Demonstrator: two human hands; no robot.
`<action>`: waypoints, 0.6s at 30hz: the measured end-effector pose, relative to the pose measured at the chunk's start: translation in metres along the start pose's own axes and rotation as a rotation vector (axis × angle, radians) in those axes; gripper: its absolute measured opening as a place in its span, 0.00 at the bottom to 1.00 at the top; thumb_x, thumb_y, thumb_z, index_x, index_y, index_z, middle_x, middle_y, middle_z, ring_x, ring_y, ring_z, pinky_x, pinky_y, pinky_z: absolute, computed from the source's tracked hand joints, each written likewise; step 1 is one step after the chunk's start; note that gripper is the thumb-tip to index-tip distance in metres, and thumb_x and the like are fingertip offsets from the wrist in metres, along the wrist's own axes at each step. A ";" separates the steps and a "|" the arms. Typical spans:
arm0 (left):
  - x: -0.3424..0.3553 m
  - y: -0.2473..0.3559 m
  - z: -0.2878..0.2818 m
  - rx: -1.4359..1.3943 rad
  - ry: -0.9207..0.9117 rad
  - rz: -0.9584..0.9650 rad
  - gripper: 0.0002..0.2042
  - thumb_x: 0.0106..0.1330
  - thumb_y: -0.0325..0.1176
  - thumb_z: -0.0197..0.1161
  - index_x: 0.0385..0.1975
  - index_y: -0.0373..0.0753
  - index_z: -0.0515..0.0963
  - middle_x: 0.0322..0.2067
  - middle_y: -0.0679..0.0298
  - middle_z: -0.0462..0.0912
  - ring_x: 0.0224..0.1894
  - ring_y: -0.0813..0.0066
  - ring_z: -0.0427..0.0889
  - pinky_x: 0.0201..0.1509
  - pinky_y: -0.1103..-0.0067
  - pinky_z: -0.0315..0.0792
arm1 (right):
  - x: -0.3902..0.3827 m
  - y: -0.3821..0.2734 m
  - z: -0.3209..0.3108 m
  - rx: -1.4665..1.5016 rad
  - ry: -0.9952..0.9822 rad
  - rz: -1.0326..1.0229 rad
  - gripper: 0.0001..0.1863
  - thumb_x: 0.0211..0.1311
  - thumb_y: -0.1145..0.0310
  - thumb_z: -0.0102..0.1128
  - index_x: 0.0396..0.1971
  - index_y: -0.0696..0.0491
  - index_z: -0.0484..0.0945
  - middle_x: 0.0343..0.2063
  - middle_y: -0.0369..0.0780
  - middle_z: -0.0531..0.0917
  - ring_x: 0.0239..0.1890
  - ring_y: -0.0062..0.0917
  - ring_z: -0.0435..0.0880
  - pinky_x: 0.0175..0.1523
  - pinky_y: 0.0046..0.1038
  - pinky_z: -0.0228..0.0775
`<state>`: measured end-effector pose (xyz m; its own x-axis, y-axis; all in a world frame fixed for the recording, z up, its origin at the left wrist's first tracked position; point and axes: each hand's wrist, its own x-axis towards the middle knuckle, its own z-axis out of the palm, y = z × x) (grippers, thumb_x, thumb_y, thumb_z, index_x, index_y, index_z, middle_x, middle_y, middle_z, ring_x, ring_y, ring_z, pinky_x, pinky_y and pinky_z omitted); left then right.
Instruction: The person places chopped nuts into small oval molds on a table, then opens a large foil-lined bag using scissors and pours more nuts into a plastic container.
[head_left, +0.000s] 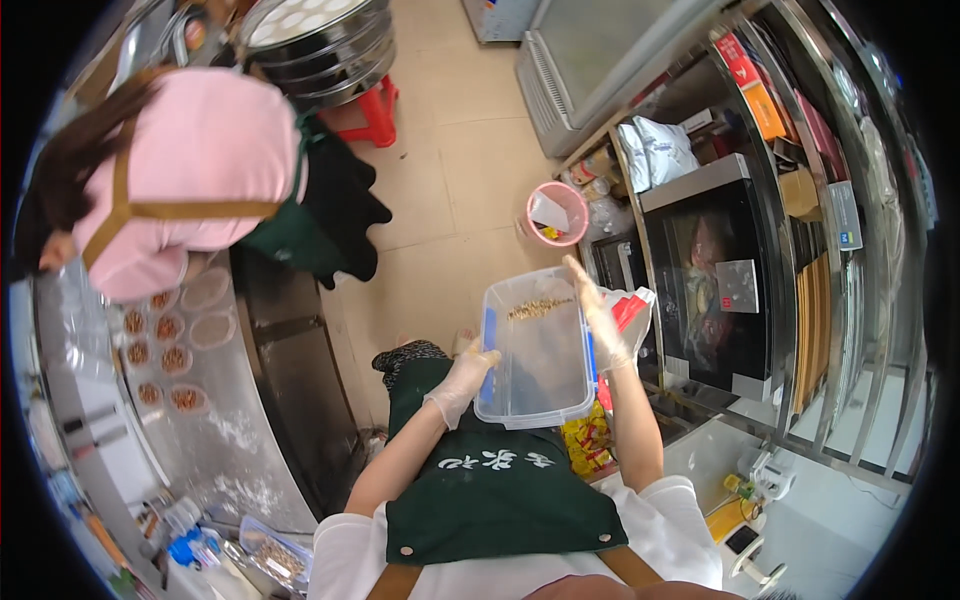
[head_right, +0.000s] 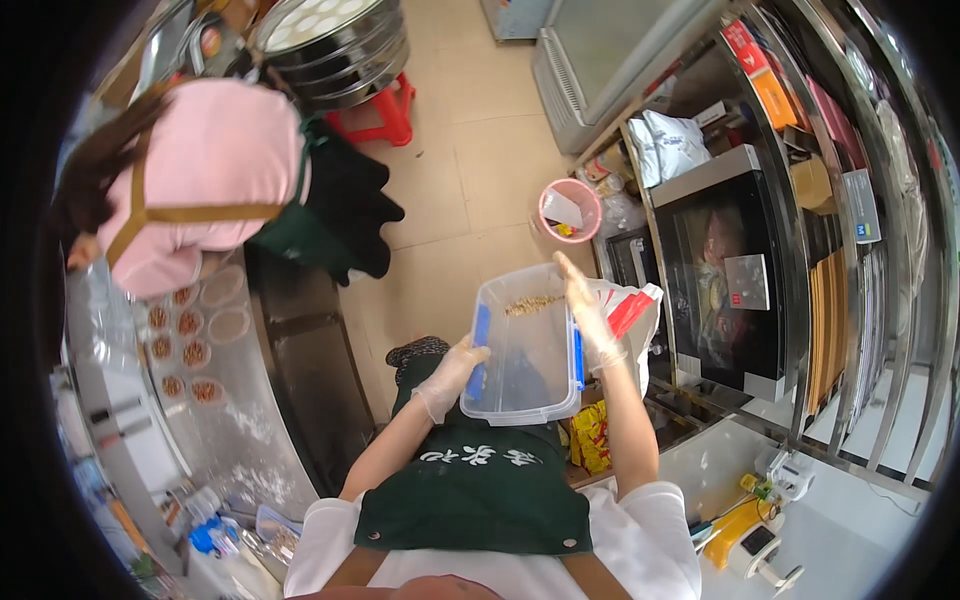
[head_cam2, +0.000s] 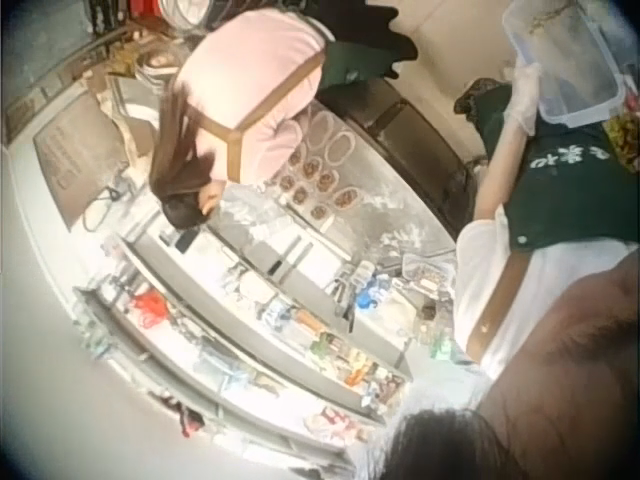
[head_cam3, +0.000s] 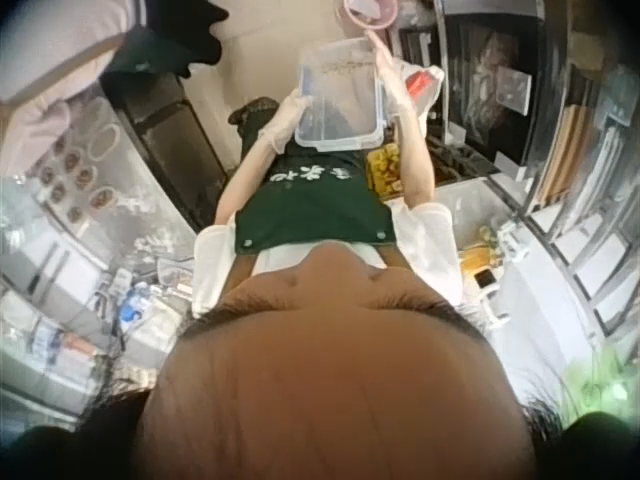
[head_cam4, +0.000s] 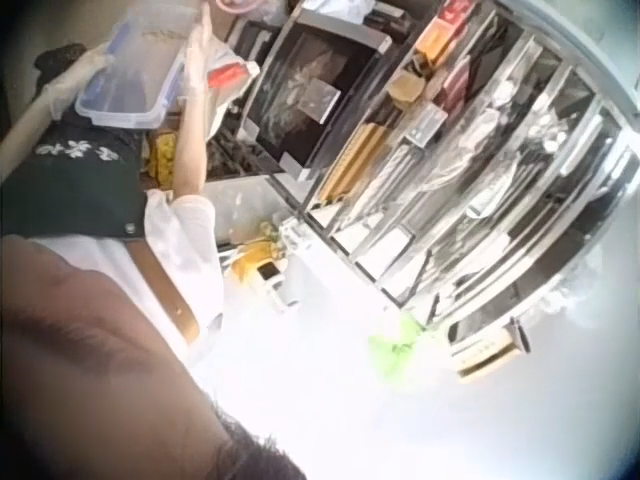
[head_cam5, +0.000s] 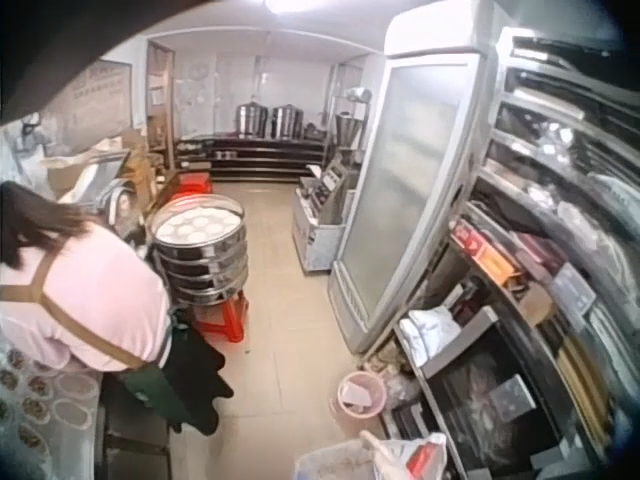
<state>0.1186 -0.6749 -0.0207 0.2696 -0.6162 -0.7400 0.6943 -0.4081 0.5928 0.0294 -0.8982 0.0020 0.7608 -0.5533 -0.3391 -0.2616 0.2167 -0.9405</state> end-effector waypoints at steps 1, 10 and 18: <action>0.017 0.004 0.006 0.024 -0.039 -0.049 0.14 0.63 0.34 0.51 0.46 0.38 0.70 0.24 0.68 0.70 0.23 0.80 0.71 0.26 0.80 0.67 | 0.006 0.019 -0.018 -0.110 -0.023 -0.062 0.26 0.71 0.58 0.40 0.63 0.55 0.59 0.62 0.39 0.64 0.64 0.24 0.60 0.68 0.27 0.48; 0.185 0.055 0.045 0.073 -0.229 -0.222 0.17 0.64 0.35 0.49 0.49 0.33 0.72 0.39 0.62 0.78 0.39 0.73 0.75 0.46 0.78 0.68 | 0.100 0.092 -0.119 0.058 0.256 0.339 0.31 0.65 0.45 0.45 0.63 0.46 0.62 0.60 0.38 0.66 0.58 0.27 0.66 0.62 0.34 0.55; 0.381 0.094 0.070 -0.064 -0.266 -0.603 0.16 0.65 0.36 0.51 0.47 0.33 0.74 0.40 0.60 0.80 0.38 0.72 0.79 0.43 0.77 0.73 | 0.224 0.182 -0.201 0.052 0.380 0.530 0.38 0.62 0.38 0.43 0.65 0.46 0.57 0.57 0.40 0.68 0.57 0.33 0.67 0.63 0.36 0.54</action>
<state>0.2403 -0.9954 -0.2245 -0.3471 -0.4411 -0.8276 0.7123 -0.6981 0.0733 0.0331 -1.1447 -0.2495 0.2715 -0.6046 -0.7488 -0.5070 0.5715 -0.6452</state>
